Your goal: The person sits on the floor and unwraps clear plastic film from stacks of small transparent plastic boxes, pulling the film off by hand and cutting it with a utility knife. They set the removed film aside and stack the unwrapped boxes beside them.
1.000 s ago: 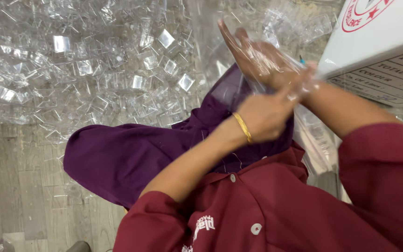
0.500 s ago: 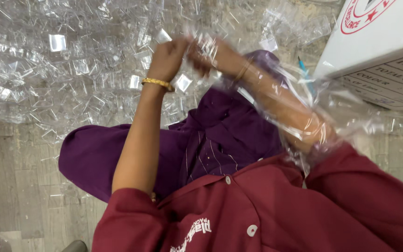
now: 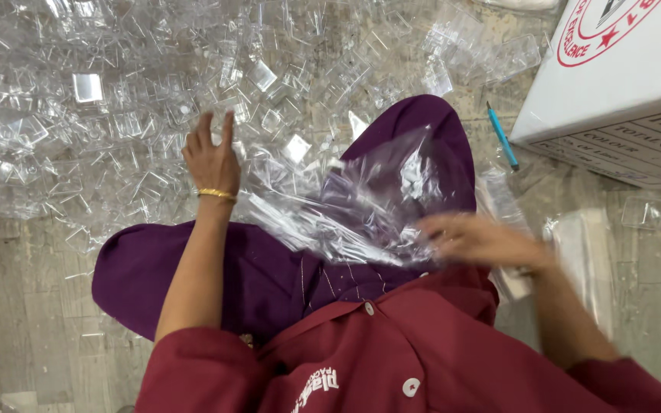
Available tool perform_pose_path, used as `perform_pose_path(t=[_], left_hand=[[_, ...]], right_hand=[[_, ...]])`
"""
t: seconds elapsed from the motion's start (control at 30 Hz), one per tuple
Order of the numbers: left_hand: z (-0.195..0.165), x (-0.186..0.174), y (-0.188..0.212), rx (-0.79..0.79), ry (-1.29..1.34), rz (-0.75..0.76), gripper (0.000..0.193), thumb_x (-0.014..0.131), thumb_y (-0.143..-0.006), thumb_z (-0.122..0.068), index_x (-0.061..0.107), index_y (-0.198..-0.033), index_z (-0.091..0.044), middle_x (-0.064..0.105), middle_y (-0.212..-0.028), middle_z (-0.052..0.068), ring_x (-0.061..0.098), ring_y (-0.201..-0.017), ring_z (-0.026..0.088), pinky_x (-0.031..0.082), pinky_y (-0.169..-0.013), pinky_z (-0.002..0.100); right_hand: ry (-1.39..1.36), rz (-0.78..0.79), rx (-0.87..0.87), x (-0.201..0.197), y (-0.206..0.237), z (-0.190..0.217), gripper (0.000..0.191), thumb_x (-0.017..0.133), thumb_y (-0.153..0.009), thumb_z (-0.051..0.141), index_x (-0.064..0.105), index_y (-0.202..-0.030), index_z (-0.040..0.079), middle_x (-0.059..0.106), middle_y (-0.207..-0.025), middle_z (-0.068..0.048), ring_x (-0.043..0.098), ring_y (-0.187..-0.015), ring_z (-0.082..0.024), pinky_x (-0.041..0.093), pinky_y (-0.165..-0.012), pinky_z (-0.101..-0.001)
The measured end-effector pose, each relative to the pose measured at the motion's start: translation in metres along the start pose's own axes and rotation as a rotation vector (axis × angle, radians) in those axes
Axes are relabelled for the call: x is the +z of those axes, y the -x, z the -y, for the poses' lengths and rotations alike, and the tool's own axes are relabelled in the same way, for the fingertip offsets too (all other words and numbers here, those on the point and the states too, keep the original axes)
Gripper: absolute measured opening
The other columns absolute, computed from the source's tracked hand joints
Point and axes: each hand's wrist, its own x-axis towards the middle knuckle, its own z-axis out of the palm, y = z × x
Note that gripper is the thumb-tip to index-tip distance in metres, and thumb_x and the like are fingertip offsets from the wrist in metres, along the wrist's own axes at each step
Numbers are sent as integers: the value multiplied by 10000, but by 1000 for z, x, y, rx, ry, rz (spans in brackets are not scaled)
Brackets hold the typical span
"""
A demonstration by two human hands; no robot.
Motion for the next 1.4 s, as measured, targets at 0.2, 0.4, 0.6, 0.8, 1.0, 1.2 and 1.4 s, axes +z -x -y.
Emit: perform_pose_path(t=[0.2,0.4,0.6,0.8,1.0,1.2,1.4], left_hand=[[-146,-19,-49,478,495,142,976,507,-700,212,516,-1523,-312,311,-1656,102,219,-1533,374,117,-1259,571],[-210,-70,-22,622,759,1643,605,461,-870,33,700,-1319,-296,694,-1371,-49,757,-902,315,646,-825,462],[-156,-68,-41,565,1557,957,200,607,-989,-88,781,-1056,-162,725,-1302,75,658,-1251,228,569,-1082,401],[-137,-32,-78,-125,1538,509,613,740,-980,-195,443,-1513,-138,449,-1587,86,418,-1506,309,411,-1229,480],[-142,-9,-79,-70,1501,255,1043,907,-880,-195,179,-1628,-204,336,-1632,165,367,-1527,366,448,-1199,530],[-106,-18,-48,-435,1406,296,1009,898,-814,-182,258,-1593,-183,431,-1581,151,502,-1451,338,575,-1049,496],[-89,-15,-23,-410,1426,276,1064,879,-812,-191,186,-1618,-156,424,-1558,151,502,-1427,340,567,-1101,459]], right_hand=[[387,-1070,-204,-172,-8,-24,331,806,-1038,233,709,-1256,3,748,-1104,-142,742,-1026,-253,577,-979,-399],[678,-904,156,-246,-143,21,1192,989,-630,359,344,-1583,47,463,-1349,-400,518,-1154,-550,454,-956,-532],[541,-890,-117,-244,-166,45,903,947,-685,258,546,-1487,152,657,-1363,-198,597,-1302,-396,486,-1092,-479],[144,-808,-626,-217,-167,67,902,905,-776,75,418,-1535,100,578,-1481,-172,555,-1412,-324,488,-1163,-432],[-19,-325,-764,-132,-172,117,912,779,-916,35,214,-1626,126,306,-1672,-179,342,-1540,-324,466,-1123,-478],[619,-495,-628,-133,-215,154,958,759,-813,42,336,-1651,232,405,-1629,-125,406,-1523,-358,380,-1236,-527],[1107,-556,-372,-112,-267,168,891,802,-773,66,418,-1544,291,369,-1580,-153,304,-1490,-374,267,-1149,-611]])
